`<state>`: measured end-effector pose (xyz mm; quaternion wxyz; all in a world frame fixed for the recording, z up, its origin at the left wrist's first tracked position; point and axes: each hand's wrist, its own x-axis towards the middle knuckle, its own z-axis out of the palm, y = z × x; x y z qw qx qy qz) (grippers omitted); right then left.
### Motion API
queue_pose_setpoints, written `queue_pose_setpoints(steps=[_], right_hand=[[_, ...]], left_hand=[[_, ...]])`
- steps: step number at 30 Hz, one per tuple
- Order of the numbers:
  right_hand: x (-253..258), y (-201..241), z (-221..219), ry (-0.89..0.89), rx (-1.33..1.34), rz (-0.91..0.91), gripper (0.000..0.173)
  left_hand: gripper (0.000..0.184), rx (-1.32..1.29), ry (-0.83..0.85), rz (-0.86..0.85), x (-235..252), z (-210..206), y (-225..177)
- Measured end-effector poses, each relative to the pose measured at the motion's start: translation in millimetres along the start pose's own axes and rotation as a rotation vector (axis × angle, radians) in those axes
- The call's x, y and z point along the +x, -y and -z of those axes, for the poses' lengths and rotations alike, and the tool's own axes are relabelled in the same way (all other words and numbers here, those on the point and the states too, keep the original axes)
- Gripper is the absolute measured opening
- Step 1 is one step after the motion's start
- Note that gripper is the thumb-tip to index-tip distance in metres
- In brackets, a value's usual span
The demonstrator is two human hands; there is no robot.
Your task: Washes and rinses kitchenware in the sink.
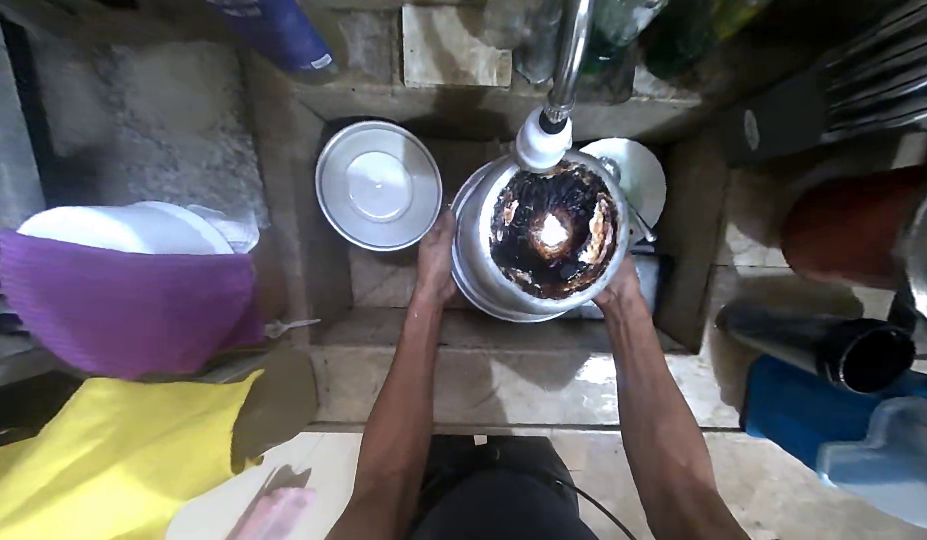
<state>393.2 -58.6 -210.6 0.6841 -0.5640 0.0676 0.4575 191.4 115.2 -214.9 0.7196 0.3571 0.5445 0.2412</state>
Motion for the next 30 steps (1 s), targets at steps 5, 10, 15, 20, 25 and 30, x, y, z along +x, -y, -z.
queue_pose_setpoints(steps=[5,10,15,20,25,30], right_hand=[[28.5,12.7,-7.2,0.078,-0.496,0.402,0.037],[54.3,42.5,-55.8,0.514,-0.601,0.356,0.040],[78.6,36.7,-117.1,0.479,-0.970,0.225,0.027],[140.0,-3.3,-146.8,0.577,-0.746,0.466,0.028],[78.2,10.5,-122.1,0.382,-0.726,0.381,0.032],[26.4,-9.2,-91.8,0.318,-0.658,0.394,0.053]], left_hand=[[0.038,-0.049,-0.038,-0.034,-9.7,19.1,-5.4],[0.033,0.018,-0.090,-0.050,-23.1,34.3,-16.1],[0.036,0.017,-0.142,-0.097,-28.3,57.0,-20.1],[0.037,-0.007,-0.168,-0.161,-27.5,64.0,-11.7],[0.039,-0.007,-0.164,-0.218,-29.5,60.9,7.4],[0.041,-0.089,-0.187,-0.225,-33.5,60.3,17.7]])
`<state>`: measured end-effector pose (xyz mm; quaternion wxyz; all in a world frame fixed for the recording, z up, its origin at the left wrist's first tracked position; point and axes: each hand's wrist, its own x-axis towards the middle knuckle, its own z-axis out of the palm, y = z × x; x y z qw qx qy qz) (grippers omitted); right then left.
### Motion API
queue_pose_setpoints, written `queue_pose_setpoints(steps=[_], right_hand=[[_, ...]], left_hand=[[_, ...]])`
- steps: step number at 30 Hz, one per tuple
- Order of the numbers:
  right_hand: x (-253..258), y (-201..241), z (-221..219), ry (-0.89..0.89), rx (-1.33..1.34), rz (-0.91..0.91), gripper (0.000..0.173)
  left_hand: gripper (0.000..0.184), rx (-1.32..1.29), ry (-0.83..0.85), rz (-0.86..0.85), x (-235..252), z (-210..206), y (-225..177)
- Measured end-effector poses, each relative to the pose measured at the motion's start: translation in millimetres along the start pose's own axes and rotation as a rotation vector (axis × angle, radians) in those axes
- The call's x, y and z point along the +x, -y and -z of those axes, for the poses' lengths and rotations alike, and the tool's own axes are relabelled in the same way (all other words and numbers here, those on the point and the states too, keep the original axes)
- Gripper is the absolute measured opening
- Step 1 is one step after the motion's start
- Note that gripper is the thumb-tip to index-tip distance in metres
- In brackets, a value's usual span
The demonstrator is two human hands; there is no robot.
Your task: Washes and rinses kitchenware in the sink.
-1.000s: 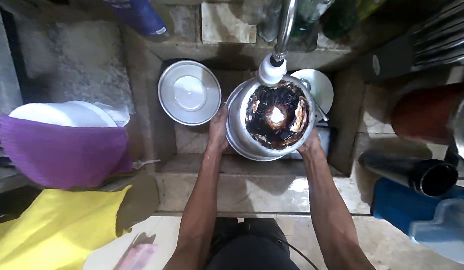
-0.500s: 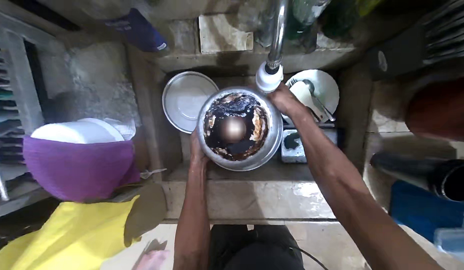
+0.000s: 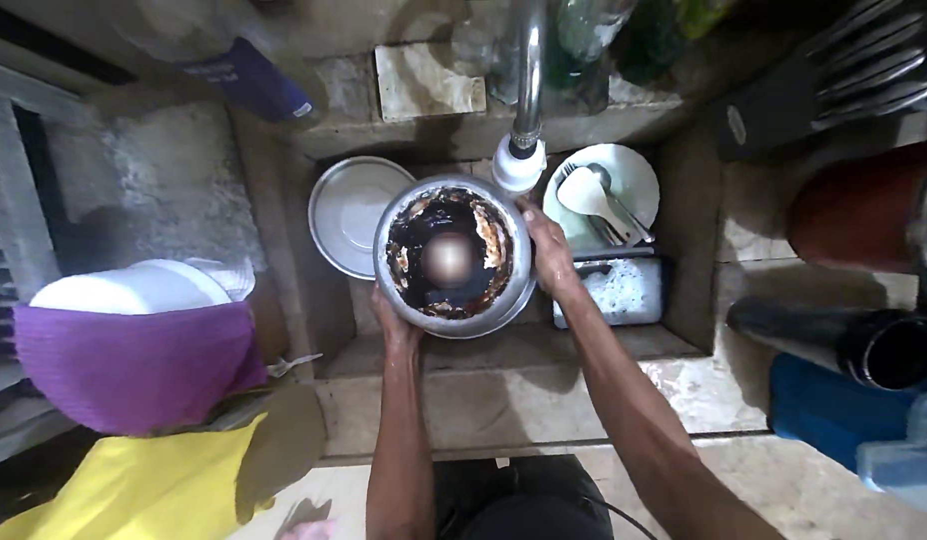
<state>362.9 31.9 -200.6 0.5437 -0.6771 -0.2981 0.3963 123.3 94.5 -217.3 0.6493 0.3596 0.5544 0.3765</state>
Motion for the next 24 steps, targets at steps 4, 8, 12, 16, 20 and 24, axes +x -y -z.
queue_pose_setpoints(steps=[4,8,12,16,20,24], right_hand=[[63.3,25.9,-1.0,0.209,0.013,-0.104,0.036],[17.7,27.6,-21.7,-0.051,0.017,-0.009,0.040],[-5.0,12.6,-35.6,-0.282,0.039,0.066,0.054],[34.0,26.6,-24.3,-0.142,0.023,-0.024,0.042],[4.9,-9.4,-13.9,-0.346,-0.185,0.164,0.029],[35.9,-24.0,15.5,-0.153,-0.353,0.117,0.025]], left_hand=[[0.042,0.073,-0.054,0.022,-7.4,3.7,6.3],[0.046,-0.013,-0.171,0.024,-5.3,-0.3,5.7],[0.048,-0.151,-0.195,0.055,-3.3,-7.8,8.6],[0.052,-0.193,-0.189,0.021,-9.3,-2.4,9.3],[0.045,-0.127,-0.163,-0.057,-6.8,1.8,7.6],[0.041,0.096,-0.109,-0.063,-9.2,7.1,4.0]])
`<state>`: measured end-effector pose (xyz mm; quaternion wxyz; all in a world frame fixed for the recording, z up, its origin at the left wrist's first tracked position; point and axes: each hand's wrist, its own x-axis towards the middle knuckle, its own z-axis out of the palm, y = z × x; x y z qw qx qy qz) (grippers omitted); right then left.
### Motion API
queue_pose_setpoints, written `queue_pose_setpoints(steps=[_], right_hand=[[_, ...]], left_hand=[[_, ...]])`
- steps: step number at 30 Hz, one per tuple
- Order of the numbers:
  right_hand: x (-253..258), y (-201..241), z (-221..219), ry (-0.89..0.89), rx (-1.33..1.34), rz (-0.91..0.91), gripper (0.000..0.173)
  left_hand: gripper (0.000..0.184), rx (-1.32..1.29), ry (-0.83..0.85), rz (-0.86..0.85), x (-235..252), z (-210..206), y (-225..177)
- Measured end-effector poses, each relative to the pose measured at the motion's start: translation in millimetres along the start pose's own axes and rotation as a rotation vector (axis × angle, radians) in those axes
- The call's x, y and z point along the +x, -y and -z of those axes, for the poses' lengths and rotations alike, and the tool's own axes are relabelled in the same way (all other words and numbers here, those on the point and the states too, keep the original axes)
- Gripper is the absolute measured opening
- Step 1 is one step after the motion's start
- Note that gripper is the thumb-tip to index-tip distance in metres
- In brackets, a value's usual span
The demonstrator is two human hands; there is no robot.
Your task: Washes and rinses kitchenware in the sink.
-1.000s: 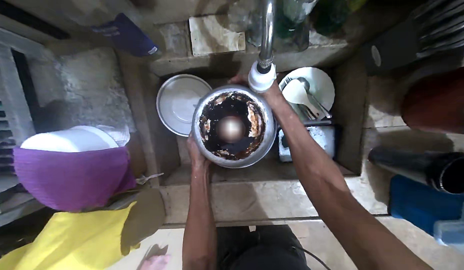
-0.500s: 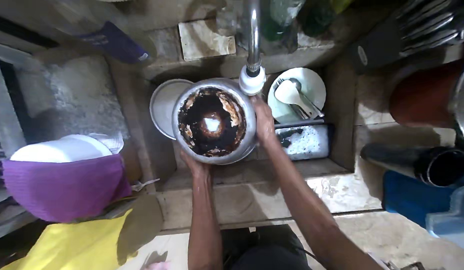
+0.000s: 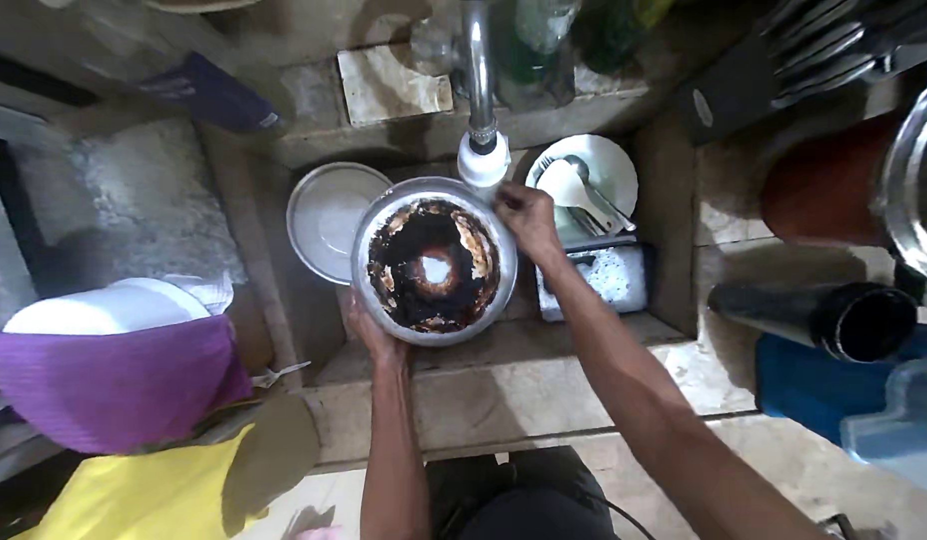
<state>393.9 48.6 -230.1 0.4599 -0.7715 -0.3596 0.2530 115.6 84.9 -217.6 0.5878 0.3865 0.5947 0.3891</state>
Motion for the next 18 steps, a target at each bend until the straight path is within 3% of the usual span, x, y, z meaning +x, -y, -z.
queue_pose_setpoints(steps=[4,7,11,14,16,18], right_hand=[[39.7,17.1,-1.1,0.213,-0.120,0.128,0.015],[37.0,12.4,5.7,0.195,-0.094,0.144,0.016],[-58.5,9.3,4.7,0.049,0.011,-0.200,0.038],[-132.8,21.6,-22.3,-0.009,0.046,-0.447,0.067],[-136.7,18.4,-24.2,0.024,0.064,-0.474,0.071],[-108.3,11.1,-10.7,-0.017,0.058,-0.418,0.064]], left_hand=[[0.040,0.106,0.111,0.041,-8.3,5.3,-3.9],[0.044,0.070,0.104,-0.034,-5.0,2.1,-6.9],[0.044,-0.057,0.033,-0.036,1.6,-3.4,-2.4],[0.041,-0.101,0.025,-0.027,-3.9,-13.4,5.6],[0.042,-0.132,0.022,-0.017,-3.7,-12.3,13.4],[0.044,-0.168,0.010,0.016,-6.0,-13.0,14.4]])
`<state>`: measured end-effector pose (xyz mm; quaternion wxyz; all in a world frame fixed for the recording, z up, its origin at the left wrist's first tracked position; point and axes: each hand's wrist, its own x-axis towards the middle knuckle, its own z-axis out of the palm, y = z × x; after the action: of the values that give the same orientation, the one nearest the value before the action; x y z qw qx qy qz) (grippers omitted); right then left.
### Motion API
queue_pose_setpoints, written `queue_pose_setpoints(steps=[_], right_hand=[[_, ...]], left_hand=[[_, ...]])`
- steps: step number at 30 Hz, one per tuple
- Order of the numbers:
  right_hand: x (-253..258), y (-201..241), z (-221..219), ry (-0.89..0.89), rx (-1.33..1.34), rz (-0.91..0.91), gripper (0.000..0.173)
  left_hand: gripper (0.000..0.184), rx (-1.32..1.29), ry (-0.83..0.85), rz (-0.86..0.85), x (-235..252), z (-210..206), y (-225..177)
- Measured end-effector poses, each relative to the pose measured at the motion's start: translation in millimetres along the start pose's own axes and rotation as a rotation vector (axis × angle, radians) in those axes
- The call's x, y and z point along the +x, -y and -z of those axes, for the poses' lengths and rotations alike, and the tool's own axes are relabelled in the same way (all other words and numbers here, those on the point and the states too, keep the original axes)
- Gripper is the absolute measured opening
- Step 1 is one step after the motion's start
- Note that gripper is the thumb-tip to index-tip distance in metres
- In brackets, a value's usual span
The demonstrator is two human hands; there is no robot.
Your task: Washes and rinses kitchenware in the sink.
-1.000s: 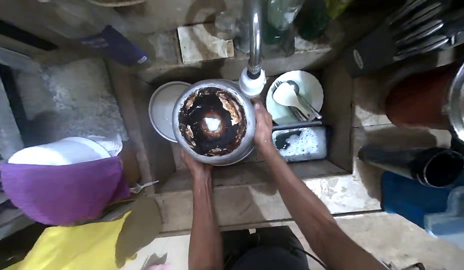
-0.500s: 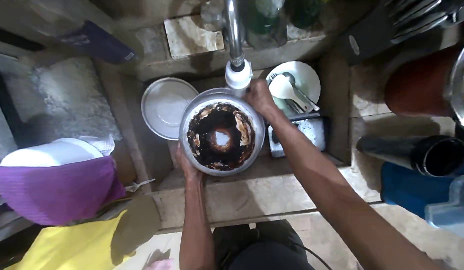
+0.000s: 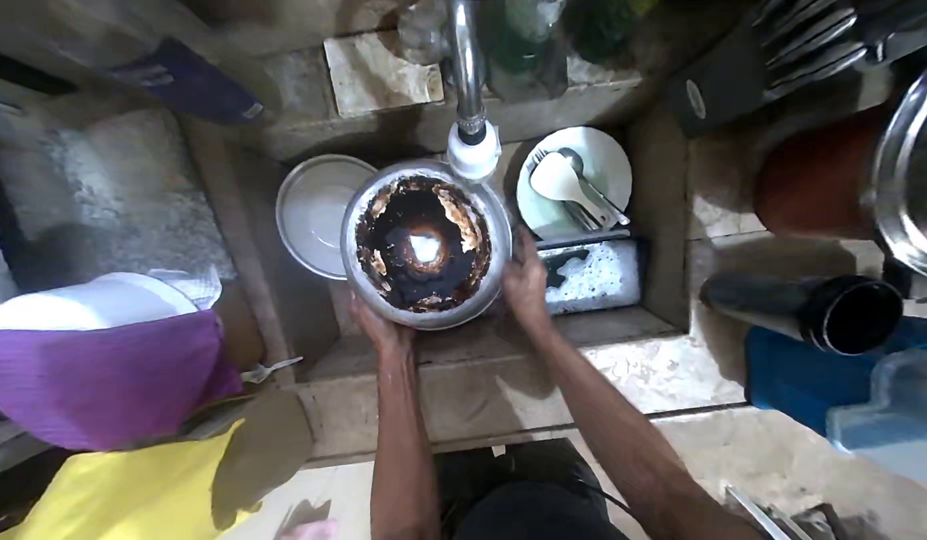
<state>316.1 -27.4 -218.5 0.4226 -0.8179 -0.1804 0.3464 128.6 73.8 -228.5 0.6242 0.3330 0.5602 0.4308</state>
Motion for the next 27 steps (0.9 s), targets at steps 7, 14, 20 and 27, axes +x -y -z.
queue_pose_setpoints(steps=[7,14,20,27], right_hand=[[121.3,27.1,28.1,0.134,-0.068,0.361,0.039],[113.9,17.3,73.0,0.344,-0.007,0.297,0.031],[126.0,23.0,81.8,0.356,-0.029,0.401,0.027],[156.3,67.7,70.7,0.515,-0.249,0.657,0.021]], left_hand=[[0.042,0.226,0.061,0.085,-12.5,0.3,-6.9],[0.035,0.319,0.179,0.159,29.5,-45.2,-31.3],[0.037,0.607,0.573,0.208,57.7,-74.7,-30.8],[0.030,0.846,0.987,0.107,80.7,-149.2,-55.2]])
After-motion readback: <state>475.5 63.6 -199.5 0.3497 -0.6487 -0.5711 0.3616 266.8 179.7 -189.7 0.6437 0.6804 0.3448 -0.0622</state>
